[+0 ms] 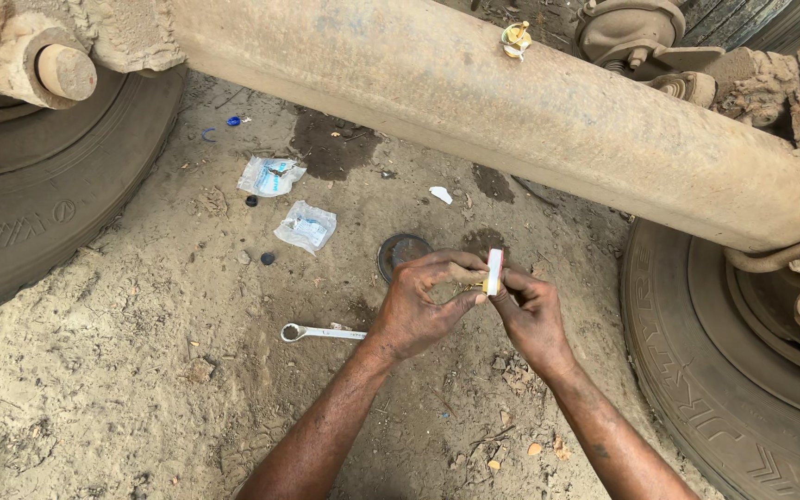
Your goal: The person wraps red PTFE tape around the threads of small brass fittings. They handle the fittings and tape roll, unspooling and winding the tape around the threads multiple times before setting the wrapped fitting aside.
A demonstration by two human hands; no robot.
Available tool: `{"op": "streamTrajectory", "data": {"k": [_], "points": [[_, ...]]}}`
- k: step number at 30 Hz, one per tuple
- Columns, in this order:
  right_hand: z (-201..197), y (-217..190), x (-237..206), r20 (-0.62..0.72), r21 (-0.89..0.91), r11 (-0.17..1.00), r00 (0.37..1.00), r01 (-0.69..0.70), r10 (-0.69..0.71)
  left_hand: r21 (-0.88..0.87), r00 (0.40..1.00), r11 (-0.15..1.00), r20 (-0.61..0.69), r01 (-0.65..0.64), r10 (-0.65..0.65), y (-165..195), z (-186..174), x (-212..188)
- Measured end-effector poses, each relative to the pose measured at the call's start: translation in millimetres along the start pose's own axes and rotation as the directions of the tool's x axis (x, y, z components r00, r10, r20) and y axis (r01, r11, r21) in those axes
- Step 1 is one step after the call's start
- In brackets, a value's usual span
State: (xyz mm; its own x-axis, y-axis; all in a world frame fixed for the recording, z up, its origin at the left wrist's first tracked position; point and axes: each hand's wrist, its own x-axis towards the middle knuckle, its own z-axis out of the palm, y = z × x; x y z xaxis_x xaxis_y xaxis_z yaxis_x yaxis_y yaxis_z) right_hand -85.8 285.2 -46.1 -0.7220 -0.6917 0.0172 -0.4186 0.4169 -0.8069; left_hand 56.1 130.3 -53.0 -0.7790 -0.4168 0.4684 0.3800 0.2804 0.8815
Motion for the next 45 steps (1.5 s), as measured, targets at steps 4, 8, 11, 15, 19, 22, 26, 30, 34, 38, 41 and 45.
{"op": "streamTrajectory", "data": {"k": [4,8,11,15,19,22,26,30,34,38,41,45], "points": [[-2,1,0,-0.039,0.039,0.853,0.854,0.520,-0.518,-0.054,1.000,0.998,-0.015,-0.026,0.025,-2,-1,0],[-2,3,-4,0.034,-0.026,0.974,0.974,0.225,-0.224,-0.119,0.997,0.992,-0.060,-0.050,0.043,-5,-2,0],[3,-2,-12,0.114,-0.049,0.978,0.974,0.203,-0.196,-0.060,0.993,0.997,-0.112,-0.039,0.032,-8,-6,3],[8,-21,-25,0.169,-0.211,0.937,0.954,0.279,-0.246,-0.024,0.983,0.999,-0.181,-0.035,0.030,-10,-9,6],[9,-43,-39,0.214,-0.357,0.894,0.955,0.271,-0.205,0.108,0.982,0.994,-0.185,-0.021,0.041,-10,-16,7],[9,-57,-44,0.265,-0.510,0.675,0.844,0.534,-0.467,0.168,0.982,0.986,-0.184,-0.021,0.052,-7,-18,8],[8,-72,-52,0.348,-0.651,0.473,0.787,0.594,-0.509,0.186,0.987,0.982,-0.162,0.016,0.015,-8,-19,10],[5,-80,-59,0.327,-0.572,0.528,0.765,0.627,-0.554,0.256,0.990,0.967,-0.140,0.012,0.025,-16,-19,6],[-6,-77,-49,0.254,-0.394,0.715,0.815,0.578,-0.520,0.210,0.999,0.977,-0.036,0.025,-0.017,-23,-13,7],[-27,-72,-23,0.173,-0.080,0.974,0.965,0.212,-0.196,0.168,0.997,0.986,0.076,0.021,-0.034,-19,-7,3],[-36,-70,-14,0.038,0.011,0.977,0.976,0.213,-0.213,0.138,0.991,0.990,0.125,0.019,-0.036,-10,-3,-1],[-32,-71,-6,0.016,0.254,0.916,0.945,0.311,-0.325,0.121,0.981,0.993,0.193,0.000,-0.023,-1,6,-4]]}}
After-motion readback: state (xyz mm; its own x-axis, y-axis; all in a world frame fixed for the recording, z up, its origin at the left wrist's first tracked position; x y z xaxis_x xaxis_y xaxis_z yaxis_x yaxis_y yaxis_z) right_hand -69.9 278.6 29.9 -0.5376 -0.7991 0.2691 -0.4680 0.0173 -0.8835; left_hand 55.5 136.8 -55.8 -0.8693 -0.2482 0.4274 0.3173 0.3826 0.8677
